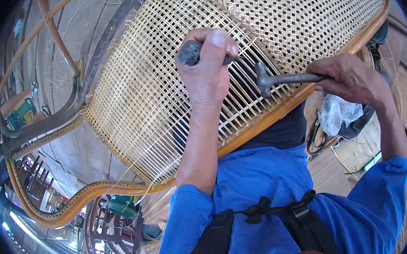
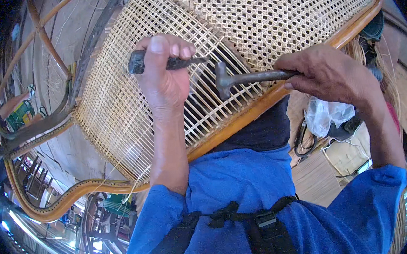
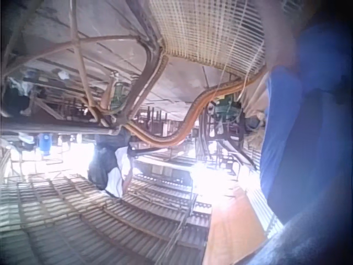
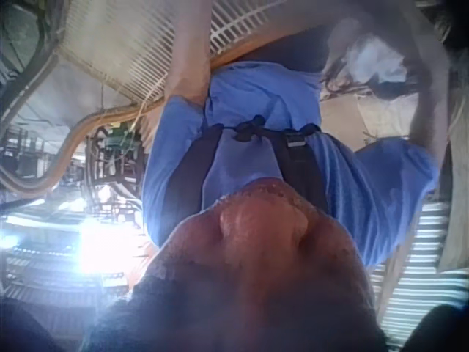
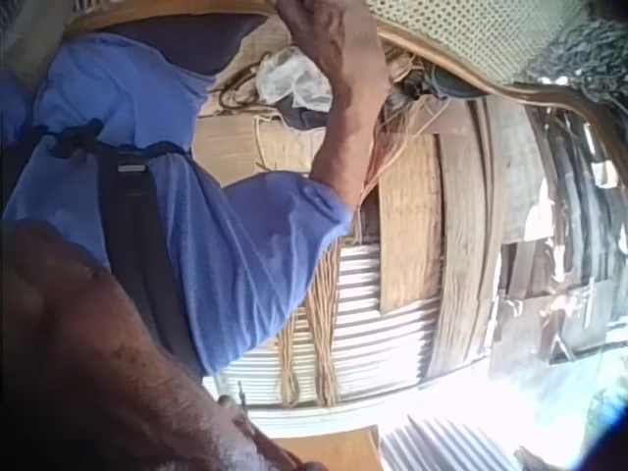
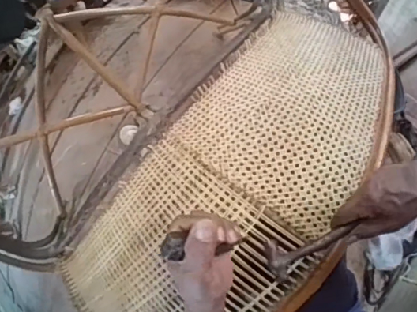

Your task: Repairing a woven chair or bench by weaving new material and securing it with nails and a hammer.

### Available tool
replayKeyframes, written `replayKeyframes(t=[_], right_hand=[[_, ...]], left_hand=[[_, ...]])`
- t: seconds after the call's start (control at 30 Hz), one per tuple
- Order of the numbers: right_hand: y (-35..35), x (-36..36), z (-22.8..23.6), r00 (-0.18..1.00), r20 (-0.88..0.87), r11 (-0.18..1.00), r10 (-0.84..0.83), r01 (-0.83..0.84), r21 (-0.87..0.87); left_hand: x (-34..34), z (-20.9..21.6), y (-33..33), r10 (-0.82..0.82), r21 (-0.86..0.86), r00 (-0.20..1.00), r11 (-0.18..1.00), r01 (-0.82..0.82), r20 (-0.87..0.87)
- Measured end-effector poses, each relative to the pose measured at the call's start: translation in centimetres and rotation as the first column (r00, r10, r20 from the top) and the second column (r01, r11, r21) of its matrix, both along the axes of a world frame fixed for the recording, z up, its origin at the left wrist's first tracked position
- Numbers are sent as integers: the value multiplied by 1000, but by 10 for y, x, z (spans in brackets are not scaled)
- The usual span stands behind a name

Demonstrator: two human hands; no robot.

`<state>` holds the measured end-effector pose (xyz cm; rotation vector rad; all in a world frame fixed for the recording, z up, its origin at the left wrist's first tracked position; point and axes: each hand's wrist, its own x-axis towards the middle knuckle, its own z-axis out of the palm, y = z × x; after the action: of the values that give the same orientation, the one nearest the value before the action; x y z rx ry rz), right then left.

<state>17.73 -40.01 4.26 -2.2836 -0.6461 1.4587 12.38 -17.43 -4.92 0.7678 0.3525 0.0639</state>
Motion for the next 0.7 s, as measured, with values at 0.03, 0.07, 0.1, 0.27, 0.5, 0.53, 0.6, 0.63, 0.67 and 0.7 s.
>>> replayKeyframes(t=[0.03, 0.07, 0.1, 0.27, 0.5, 0.53, 0.6, 0.63, 0.67, 0.7], right_hand=[[5, 7, 0, 1000, -10, 1000, -7, 7, 3], [9, 13, -1, 996, -43, 997, 75, -76, -28], [12, 17, -3, 985, -77, 986, 155, -159, -54], [19, 22, -18, 950, -17, 944, 311, -308, 116], [24, 28, -20, 947, 21, 947, 320, -321, 26], [25, 26, -25, 956, 103, 961, 275, -277, 8], [21, 23, -27, 954, 190, 971, 234, -239, 1], [14, 20, -26, 969, 161, 979, 189, -199, 47], [11, 19, -24, 981, 130, 983, 145, -158, 91], [11, 19, -23, 980, 134, 982, 149, -163, 93]], left_hand=[[0, -1, -3, 1, 54, 1000, 999, -1, -7], [1, -4, -6, 27, 55, 999, 998, -26, -20], [3, -6, -7, 20, 58, 999, 998, -19, -29], [11, -10, -17, 53, 193, 994, 979, -71, 96], [14, -12, -18, -11, 350, 998, 937, -14, 69], [15, -14, -15, 29, 239, 995, 970, -51, 92], [13, -10, -9, 93, 98, 988, 990, -106, 123], [13, -8, -9, 97, 100, 987, 989, -111, 127], [12, -6, -10, 112, 48, 983, 992, -120, 144], [12, -6, -12, 128, -4, 979, 992, -129, 161]])
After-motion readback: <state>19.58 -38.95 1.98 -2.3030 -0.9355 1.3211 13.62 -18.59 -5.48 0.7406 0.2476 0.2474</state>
